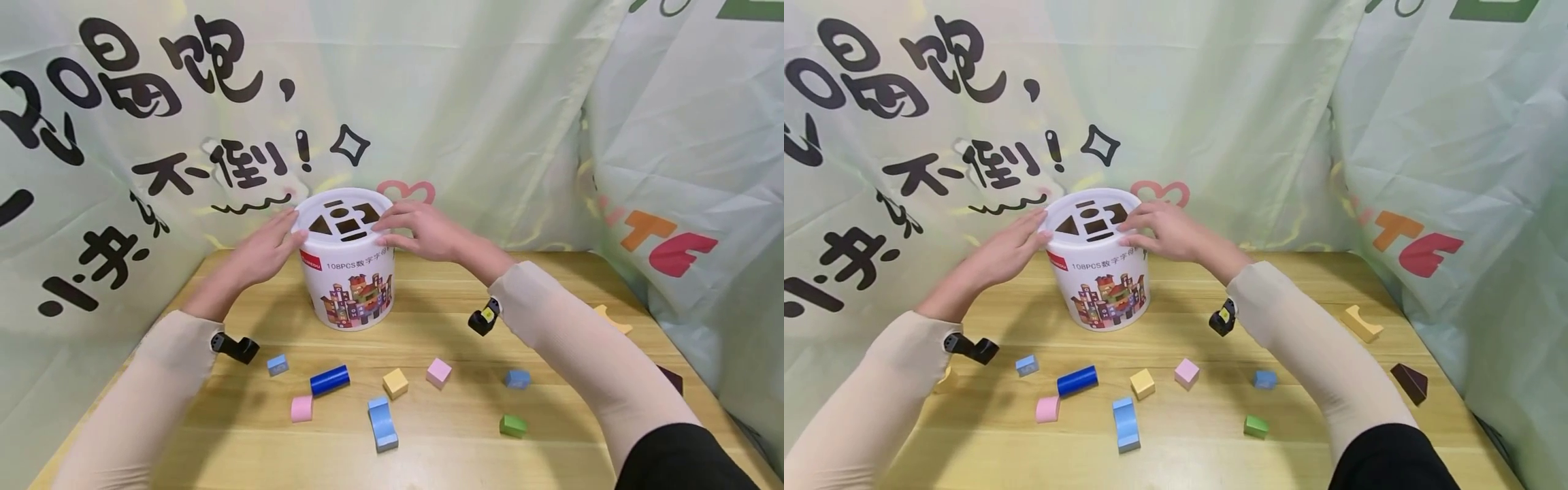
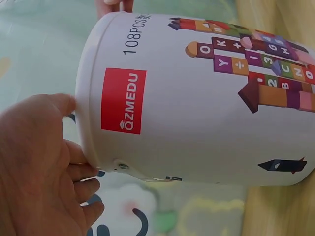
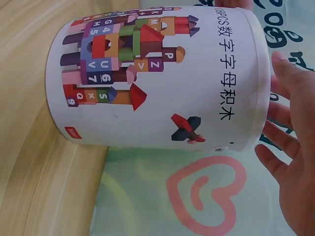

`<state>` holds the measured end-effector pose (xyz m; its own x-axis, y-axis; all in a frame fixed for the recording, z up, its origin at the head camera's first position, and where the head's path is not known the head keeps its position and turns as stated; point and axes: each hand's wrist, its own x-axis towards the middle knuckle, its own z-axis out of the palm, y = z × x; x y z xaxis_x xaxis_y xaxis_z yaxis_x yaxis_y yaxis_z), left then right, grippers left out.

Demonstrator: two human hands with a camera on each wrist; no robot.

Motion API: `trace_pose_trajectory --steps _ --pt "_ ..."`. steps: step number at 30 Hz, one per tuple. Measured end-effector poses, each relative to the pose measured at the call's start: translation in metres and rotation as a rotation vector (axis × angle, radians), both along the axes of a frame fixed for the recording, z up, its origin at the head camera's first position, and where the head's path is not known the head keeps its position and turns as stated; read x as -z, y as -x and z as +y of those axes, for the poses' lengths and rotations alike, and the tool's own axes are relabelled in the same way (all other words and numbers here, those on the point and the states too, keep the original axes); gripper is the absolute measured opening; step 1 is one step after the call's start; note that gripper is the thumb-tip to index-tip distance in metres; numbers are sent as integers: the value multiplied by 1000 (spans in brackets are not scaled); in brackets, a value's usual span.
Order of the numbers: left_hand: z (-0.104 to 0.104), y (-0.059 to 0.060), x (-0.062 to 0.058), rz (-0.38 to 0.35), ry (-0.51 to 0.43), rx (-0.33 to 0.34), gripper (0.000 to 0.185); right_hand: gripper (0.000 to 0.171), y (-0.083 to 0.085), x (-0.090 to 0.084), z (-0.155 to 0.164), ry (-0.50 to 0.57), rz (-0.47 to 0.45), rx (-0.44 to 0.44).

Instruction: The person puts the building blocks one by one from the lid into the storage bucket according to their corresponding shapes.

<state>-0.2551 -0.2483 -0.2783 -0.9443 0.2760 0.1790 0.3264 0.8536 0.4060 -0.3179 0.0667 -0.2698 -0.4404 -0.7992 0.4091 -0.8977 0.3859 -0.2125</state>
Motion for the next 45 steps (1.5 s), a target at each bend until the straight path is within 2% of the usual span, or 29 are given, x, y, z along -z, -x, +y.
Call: trace_pose_trajectory --steps 4,7,11,15,22,29,38,45 --pt "6 5 3 3 17 9 76 34 -6 1 8 29 6 9" --pt "9 7 5 1 24 19 78 39 -8 2 12 24 -17 51" --pt "14 8 5 -11 16 39 79 49 -9 6 17 -43 -58 127" --pt "18 10 5 -18 8 44 78 52 -13 9 24 -87 -74 170" --pt "29 15 9 22 -25 65 73 50 -28 7 35 -80 -18 208" --pt "42 19 11 37 -65 123 69 48 -39 11 49 -41 29 236" --pt "55 24 10 12 -37 195 69 45 -50 15 65 5 78 258" --pt "69 21 7 -1 8 229 70 39 -56 20 82 53 117 243"
